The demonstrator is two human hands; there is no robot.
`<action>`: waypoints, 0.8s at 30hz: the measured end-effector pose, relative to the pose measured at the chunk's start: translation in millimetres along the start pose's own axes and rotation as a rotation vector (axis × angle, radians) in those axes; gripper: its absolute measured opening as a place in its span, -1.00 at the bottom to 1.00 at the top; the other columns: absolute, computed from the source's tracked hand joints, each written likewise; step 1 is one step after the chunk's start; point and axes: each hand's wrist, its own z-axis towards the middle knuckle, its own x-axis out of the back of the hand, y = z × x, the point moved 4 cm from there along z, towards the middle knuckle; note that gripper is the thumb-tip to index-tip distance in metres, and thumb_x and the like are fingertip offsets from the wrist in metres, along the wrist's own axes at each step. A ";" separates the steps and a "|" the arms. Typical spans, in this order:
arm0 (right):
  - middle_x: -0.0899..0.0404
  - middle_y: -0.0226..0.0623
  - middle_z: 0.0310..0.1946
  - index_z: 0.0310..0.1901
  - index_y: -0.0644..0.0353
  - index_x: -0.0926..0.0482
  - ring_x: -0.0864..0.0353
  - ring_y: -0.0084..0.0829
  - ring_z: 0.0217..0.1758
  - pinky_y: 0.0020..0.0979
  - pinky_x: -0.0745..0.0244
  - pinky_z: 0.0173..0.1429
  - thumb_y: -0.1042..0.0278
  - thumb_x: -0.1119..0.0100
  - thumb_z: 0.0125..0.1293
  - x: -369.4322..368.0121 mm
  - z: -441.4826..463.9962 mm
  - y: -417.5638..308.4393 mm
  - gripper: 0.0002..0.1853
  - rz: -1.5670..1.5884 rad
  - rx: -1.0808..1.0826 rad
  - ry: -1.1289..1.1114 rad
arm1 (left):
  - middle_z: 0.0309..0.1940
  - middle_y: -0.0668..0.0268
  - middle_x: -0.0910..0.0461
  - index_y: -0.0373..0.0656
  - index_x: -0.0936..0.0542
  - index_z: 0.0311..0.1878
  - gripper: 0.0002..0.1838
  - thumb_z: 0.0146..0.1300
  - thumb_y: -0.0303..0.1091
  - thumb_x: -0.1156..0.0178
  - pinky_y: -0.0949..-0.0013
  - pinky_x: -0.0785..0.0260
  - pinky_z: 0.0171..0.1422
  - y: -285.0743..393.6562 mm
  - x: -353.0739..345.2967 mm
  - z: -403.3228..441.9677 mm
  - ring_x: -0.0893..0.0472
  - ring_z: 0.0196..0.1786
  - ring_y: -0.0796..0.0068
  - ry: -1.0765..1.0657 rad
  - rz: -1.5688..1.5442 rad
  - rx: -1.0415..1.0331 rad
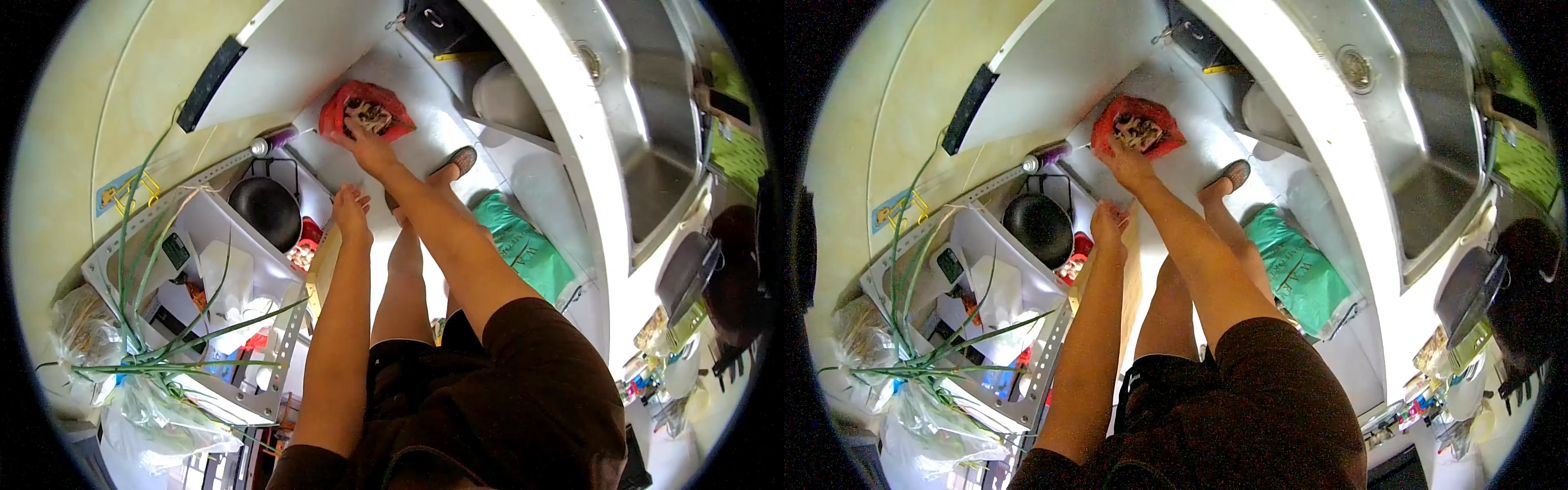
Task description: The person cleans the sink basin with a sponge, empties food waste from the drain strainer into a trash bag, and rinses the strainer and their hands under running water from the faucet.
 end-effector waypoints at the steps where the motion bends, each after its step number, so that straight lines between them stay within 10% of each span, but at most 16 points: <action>1: -0.37 0.00 0.22 0.29 0.11 -0.31 -0.47 -0.09 0.18 -0.10 -0.27 0.33 0.35 0.04 0.29 9.4 -0.7 0.8 -0.50 0.549 -0.413 0.135 | -0.24 0.30 -0.46 -0.16 -0.45 -0.05 -0.65 0.35 -0.06 0.02 0.38 -0.31 -0.18 0.6 -2.1 -3.5 -0.51 -0.29 0.45 -0.005 0.001 0.002; 4: -0.42 -0.04 0.16 0.27 0.05 -0.35 -0.44 -0.12 0.20 -0.09 -0.19 0.37 0.54 0.08 0.21 46.5 -13.0 -18.2 -0.47 0.148 0.044 0.067 | -0.27 0.32 -0.45 -0.16 -0.45 -0.08 -0.65 0.37 -0.06 0.03 0.40 -0.31 -0.20 1.8 -3.9 -18.3 -0.51 -0.31 0.45 -0.009 -0.007 -0.008; 8: -0.55 -0.17 0.00 0.06 0.09 -0.54 -0.47 -0.11 0.15 -0.04 0.00 0.46 0.50 0.01 0.19 103.4 -20.5 -40.6 -0.62 0.256 0.013 0.052 | -0.27 0.30 -0.47 -0.18 -0.46 -0.07 -0.64 0.40 -0.05 0.05 0.44 -0.31 -0.26 5.5 -6.2 -28.4 -0.51 -0.34 0.46 -0.026 0.029 -0.048; 9: -0.58 -0.21 -0.08 -0.04 0.12 -0.58 -0.54 -0.16 0.03 -0.11 -0.20 0.36 0.52 -0.02 0.20 116.7 -24.5 -47.8 -0.70 0.189 0.128 0.308 | -0.27 0.30 -0.47 -0.18 -0.46 -0.07 -0.63 0.40 -0.04 0.06 0.45 -0.31 -0.27 12.6 -10.6 -33.0 -0.51 -0.35 0.47 -0.031 0.053 -0.068; 13: -0.56 -0.20 -0.17 -0.10 0.17 -0.57 -0.57 -0.20 -0.10 -0.33 -0.51 -0.07 0.53 -0.14 0.20 226.2 -45.8 -82.6 -0.78 0.637 0.046 0.514 | -0.26 0.28 -0.49 -0.21 -0.46 -0.06 -0.60 0.40 -0.02 0.06 0.45 -0.32 -0.29 49.3 -33.3 -58.8 -0.51 -0.36 0.47 -0.077 -0.016 -0.149; 24: -0.49 -0.17 -0.21 -0.20 0.26 -0.58 -0.57 -0.36 -0.20 -0.41 -0.53 -0.11 0.68 -0.14 0.15 514.1 -162.1 25.3 -0.81 0.286 -0.200 1.092 | -0.35 0.32 -0.48 -0.19 -0.47 -0.06 -0.63 0.41 -0.05 0.07 0.43 -0.31 -0.31 203.4 -183.0 -103.2 -0.49 -0.36 0.50 -0.151 -0.055 -0.394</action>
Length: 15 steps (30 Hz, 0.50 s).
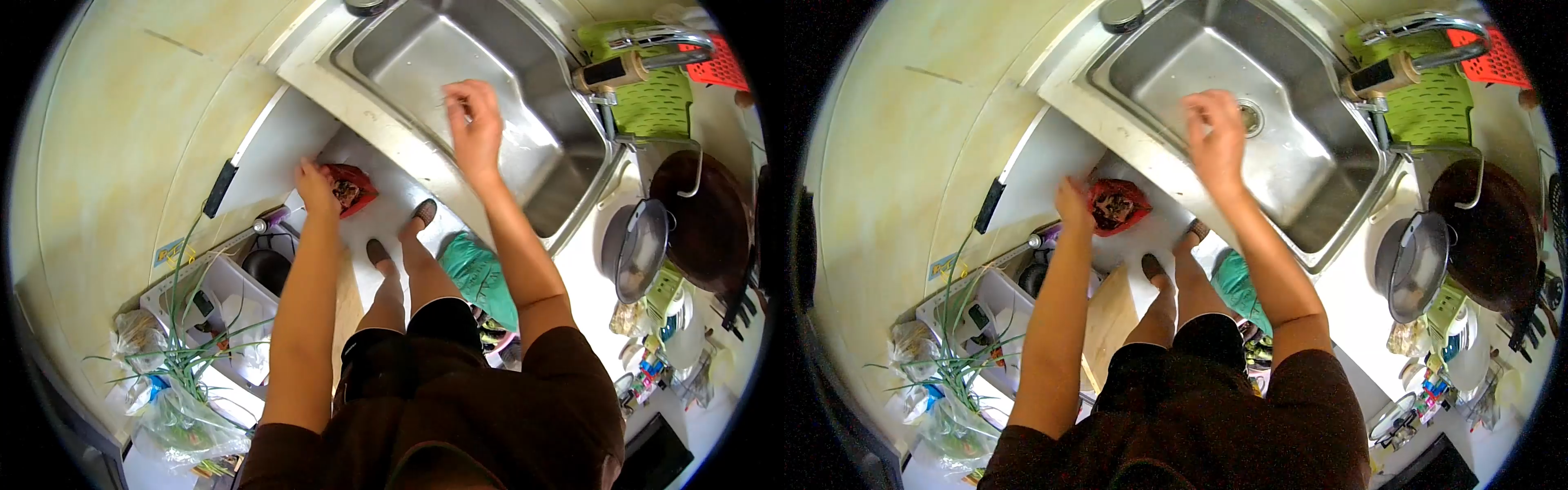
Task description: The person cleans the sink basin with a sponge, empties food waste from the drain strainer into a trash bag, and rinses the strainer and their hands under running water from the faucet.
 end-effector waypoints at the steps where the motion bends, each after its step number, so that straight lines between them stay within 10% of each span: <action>1: -0.47 -0.15 -0.17 -0.16 0.26 -0.58 -0.56 -0.38 -0.16 -0.42 -0.53 -0.05 0.66 -0.13 0.16 12.4 8.3 39.1 -0.79 -0.032 -0.111 -0.024 | -0.36 0.31 -0.45 -0.20 -0.44 -0.10 -0.64 0.38 -0.05 0.05 0.38 -0.32 -0.28 22.6 -18.4 0.2 -0.45 -0.35 0.48 0.037 -0.012 -0.021; 7: -0.36 0.03 0.18 0.21 0.13 -0.40 -0.48 -0.11 0.12 -0.30 -0.44 0.17 0.35 -0.24 0.16 50.6 -30.3 298.9 -0.47 -0.292 -0.524 -0.328 | 0.26 0.01 -0.27 -0.39 -0.19 0.30 -0.39 0.40 -0.06 0.12 0.19 -0.32 0.20 87.7 -101.1 33.0 -0.40 0.19 0.13 0.180 0.070 -0.195; 15: 0.21 0.17 0.44 0.40 0.01 -0.10 0.11 0.23 0.46 -0.03 -0.17 0.39 0.01 -0.23 0.11 0.7 -89.5 328.8 -0.16 -0.919 -0.578 -0.498 | 0.12 -0.18 -0.42 -0.41 -0.27 0.25 -0.34 0.41 0.06 0.28 0.05 -0.30 0.25 95.5 -141.3 29.4 -0.47 0.14 -0.11 0.416 0.470 -0.116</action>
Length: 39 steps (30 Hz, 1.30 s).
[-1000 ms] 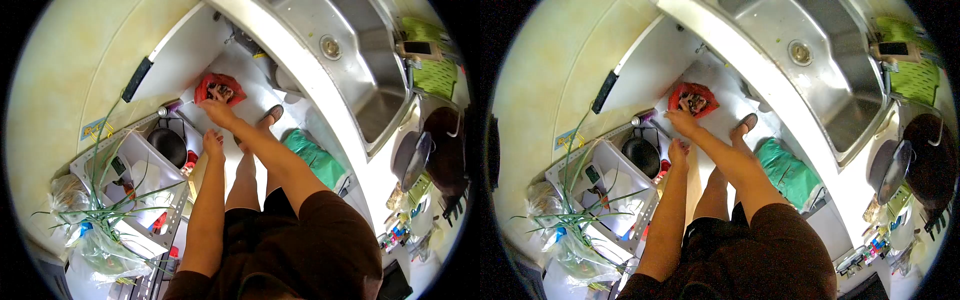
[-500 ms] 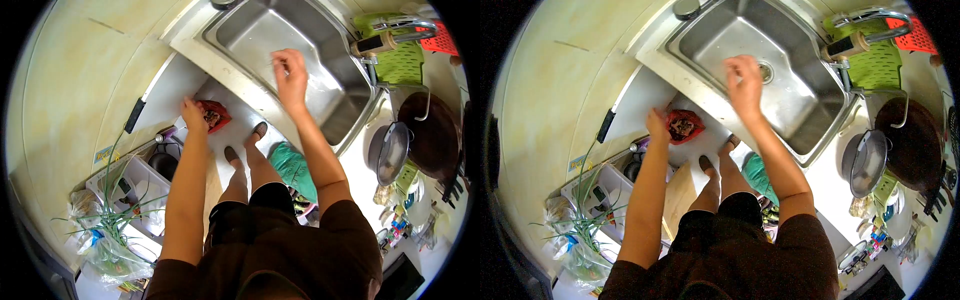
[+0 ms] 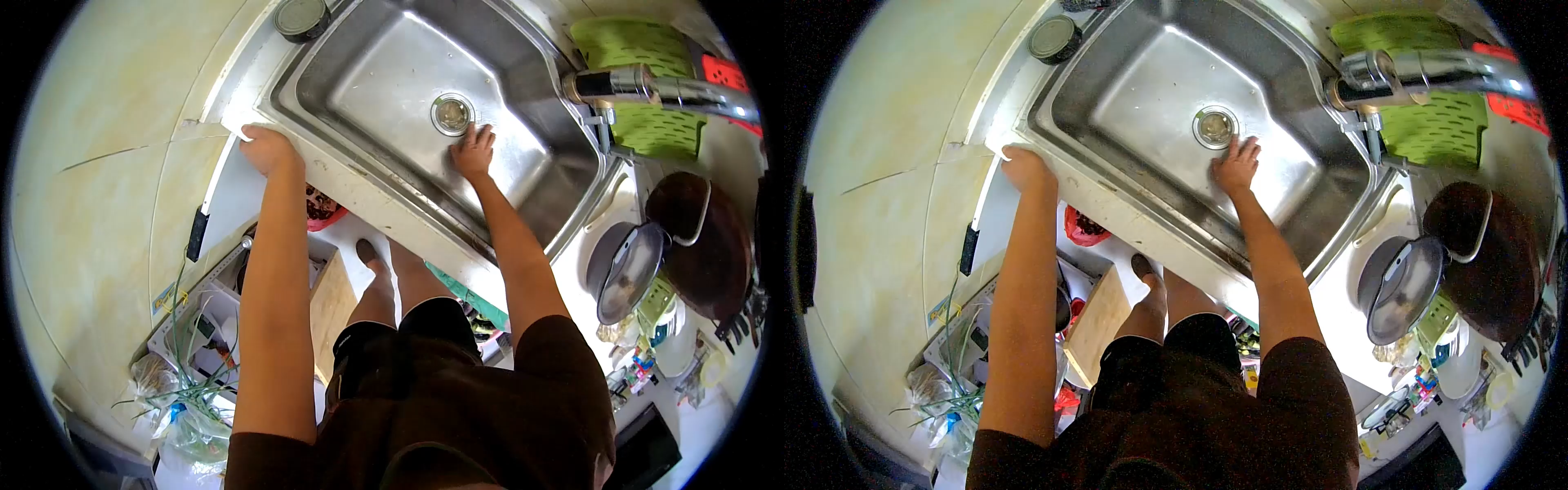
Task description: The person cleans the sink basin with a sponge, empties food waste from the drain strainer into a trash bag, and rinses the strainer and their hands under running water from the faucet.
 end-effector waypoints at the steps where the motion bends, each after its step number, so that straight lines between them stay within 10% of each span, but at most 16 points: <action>1: 0.22 0.14 0.45 0.39 -0.01 -0.11 0.14 0.21 0.48 0.00 -0.17 0.39 0.04 -0.23 0.11 5.5 -0.7 -13.8 -0.18 0.024 0.066 -0.015 | 0.08 -0.19 -0.45 -0.41 -0.28 0.23 -0.33 0.41 0.07 0.29 0.03 -0.31 0.24 4.5 0.6 -1.6 -0.49 0.11 -0.12 0.045 0.027 -0.002; 4: 0.19 0.08 0.46 0.38 0.00 -0.13 0.10 0.20 0.47 0.10 -0.20 0.33 0.11 -0.24 0.12 36.2 11.0 -34.4 -0.21 0.587 0.404 -0.220 | 0.00 -0.18 -0.51 -0.37 -0.34 0.17 -0.33 0.40 0.12 0.33 0.00 -0.34 0.18 10.9 0.0 -2.1 -0.52 0.05 -0.17 0.091 0.169 0.002; 9: -0.03 -0.06 0.42 0.34 0.01 -0.21 -0.16 -0.05 0.40 0.11 -0.26 0.28 0.18 -0.23 0.15 36.1 48.1 -4.1 -0.30 0.012 0.153 0.101 | -0.03 -0.16 -0.54 -0.34 -0.39 0.11 -0.32 0.38 0.15 0.35 -0.02 -0.34 0.17 6.8 0.0 3.6 -0.53 0.02 -0.19 0.144 0.338 0.074; 13: -0.08 0.04 0.39 0.30 0.04 -0.30 -0.14 -0.02 0.42 0.15 -0.13 0.34 0.13 -0.20 0.20 48.4 30.0 -44.9 -0.37 0.199 0.424 -0.298 | -0.02 -0.17 -0.53 -0.33 -0.39 0.12 -0.31 0.38 0.16 0.36 -0.02 -0.33 0.18 15.1 -0.2 -3.9 -0.52 0.04 -0.18 0.143 0.331 0.101; 15: -0.09 0.00 0.39 0.28 0.05 -0.34 -0.11 -0.01 0.44 0.07 -0.12 0.36 0.09 -0.18 0.23 76.6 4.1 -77.3 -0.41 0.294 0.428 -0.070 | -0.01 -0.19 -0.52 -0.34 -0.39 0.14 -0.31 0.37 0.16 0.36 -0.02 -0.32 0.19 17.7 1.1 -6.6 -0.51 0.06 -0.17 0.132 0.318 0.101; 26: -0.08 -0.34 0.43 0.35 -0.04 -0.23 -0.01 -0.24 0.49 -0.04 0.02 0.48 0.15 -0.09 0.27 151.9 -96.9 -298.3 -0.40 0.481 0.844 0.085 | 0.10 -0.02 -0.47 -0.33 -0.39 0.18 -0.38 0.38 0.05 0.26 0.11 -0.33 0.19 0.1 -3.9 10.3 -0.51 0.07 0.04 -0.248 -0.370 0.074; 35: 0.00 -0.45 0.47 0.39 -0.01 -0.15 0.05 -0.31 0.52 -0.10 0.03 0.49 -0.04 -0.04 0.29 146.3 -125.9 -235.8 -0.32 0.297 1.001 0.083 | 0.24 0.02 -0.33 -0.31 -0.26 0.28 -0.37 0.43 0.06 0.38 0.17 -0.20 0.34 -8.5 -1.9 4.8 -0.37 0.23 0.07 -0.597 -0.616 0.049; 39: 0.04 -0.35 0.48 0.40 0.04 -0.13 0.01 -0.25 0.51 -0.13 -0.04 0.47 -0.05 -0.02 0.29 154.5 -154.1 -165.4 -0.30 0.258 0.865 -0.036 | 0.37 -0.08 -0.14 -0.40 -0.04 0.40 -0.28 0.43 0.06 0.27 0.11 -0.04 0.44 -10.6 8.1 14.2 -0.19 0.39 -0.04 -0.283 -0.248 -0.272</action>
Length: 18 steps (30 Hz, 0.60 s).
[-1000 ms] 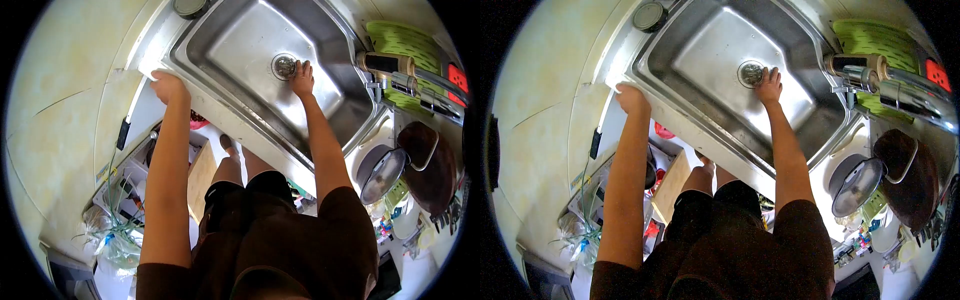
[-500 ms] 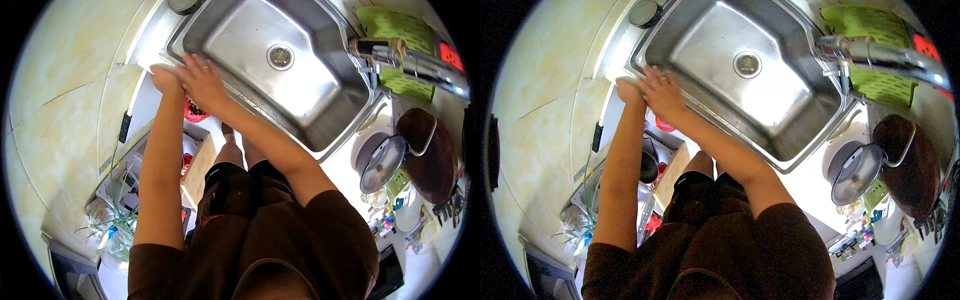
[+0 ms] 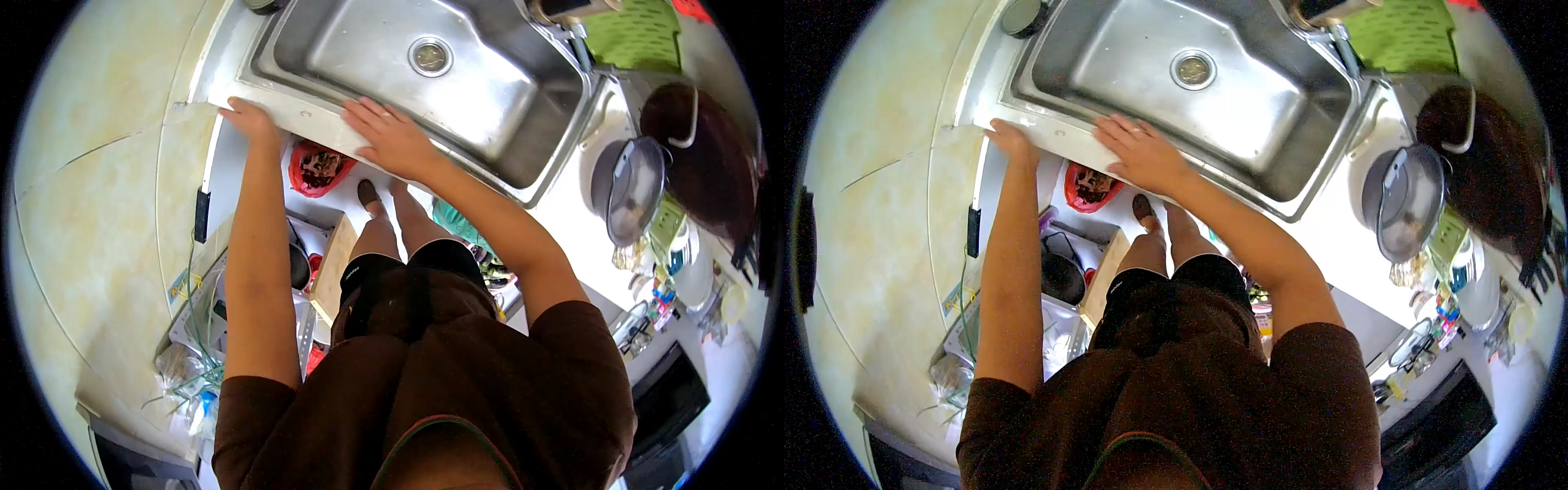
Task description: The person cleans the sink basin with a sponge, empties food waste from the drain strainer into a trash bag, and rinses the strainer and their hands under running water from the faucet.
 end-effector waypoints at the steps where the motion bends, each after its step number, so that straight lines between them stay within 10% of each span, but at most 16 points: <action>1: -0.01 -0.33 0.46 0.40 0.03 -0.12 -0.05 -0.23 0.48 -0.15 -0.06 0.46 -0.02 -0.02 0.30 5.8 -20.0 6.7 -0.31 0.022 -0.069 -0.021 | 0.38 -0.10 -0.11 -0.38 -0.04 0.41 -0.28 0.43 0.06 0.25 0.08 -0.02 0.44 3.2 3.1 1.1 -0.15 0.40 -0.07 0.045 0.230 -0.217; 6: -0.36 -0.16 0.27 0.39 -0.14 -0.16 -0.33 -0.08 0.32 -0.12 -0.06 0.46 -0.05 0.21 0.43 17.8 -132.6 62.3 -0.46 0.178 -0.600 -0.193 | 0.38 -0.19 -0.07 -0.24 -0.21 0.38 -0.32 0.37 0.06 0.08 -0.11 -0.01 0.41 17.1 -5.0 -39.3 -0.07 0.41 -0.24 -0.217 1.138 -1.167; 18: -0.35 0.05 0.19 0.30 0.20 -0.27 -0.26 -0.05 0.32 -0.02 -0.06 0.41 -0.12 0.04 0.33 10.1 -224.2 30.9 -0.35 -0.237 -0.966 0.258 | 0.37 -0.24 -0.05 -0.16 -0.26 0.36 -0.37 0.35 0.02 0.04 -0.23 0.08 0.41 5.8 -24.7 -179.7 0.01 0.41 -0.36 -0.571 1.014 -1.228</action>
